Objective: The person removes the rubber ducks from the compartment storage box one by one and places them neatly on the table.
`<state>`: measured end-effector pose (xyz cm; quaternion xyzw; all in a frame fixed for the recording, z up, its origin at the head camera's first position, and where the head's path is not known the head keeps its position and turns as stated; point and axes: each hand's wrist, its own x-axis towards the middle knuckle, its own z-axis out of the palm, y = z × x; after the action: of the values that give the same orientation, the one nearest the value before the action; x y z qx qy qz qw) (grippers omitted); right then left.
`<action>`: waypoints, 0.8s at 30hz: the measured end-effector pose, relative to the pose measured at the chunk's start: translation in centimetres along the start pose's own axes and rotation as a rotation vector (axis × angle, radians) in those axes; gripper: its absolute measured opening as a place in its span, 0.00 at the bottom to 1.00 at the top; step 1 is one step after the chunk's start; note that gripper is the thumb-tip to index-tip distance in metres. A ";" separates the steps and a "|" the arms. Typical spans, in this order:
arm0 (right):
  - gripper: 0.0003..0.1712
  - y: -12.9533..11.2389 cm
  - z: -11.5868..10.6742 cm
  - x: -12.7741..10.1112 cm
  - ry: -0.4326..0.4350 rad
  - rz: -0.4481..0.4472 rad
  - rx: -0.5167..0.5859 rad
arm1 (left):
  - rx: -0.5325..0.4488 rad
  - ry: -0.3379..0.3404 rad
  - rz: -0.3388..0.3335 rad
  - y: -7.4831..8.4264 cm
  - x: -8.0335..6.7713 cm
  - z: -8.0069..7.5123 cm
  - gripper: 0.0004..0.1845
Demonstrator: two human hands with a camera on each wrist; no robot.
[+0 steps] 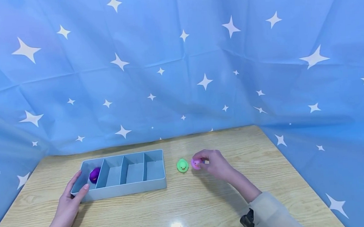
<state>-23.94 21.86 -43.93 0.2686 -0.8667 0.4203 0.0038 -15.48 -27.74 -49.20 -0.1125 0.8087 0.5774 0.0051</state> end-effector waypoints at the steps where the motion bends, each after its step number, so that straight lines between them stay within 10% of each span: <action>1: 0.15 0.0 0.0 0.0 0.000 0.000 0.003 | -0.002 0.000 0.000 0.0 0.0 0.0 0.45; 24: 0.16 0.0 -1.2 -0.2 0.065 0.003 -0.058 | -0.023 0.003 0.009 0.0 -0.2 0.1 0.45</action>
<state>-24.07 22.83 -43.21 0.2534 -0.8784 0.4033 0.0392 -15.35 -27.61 -49.17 -0.1099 0.8024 0.5866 -0.0001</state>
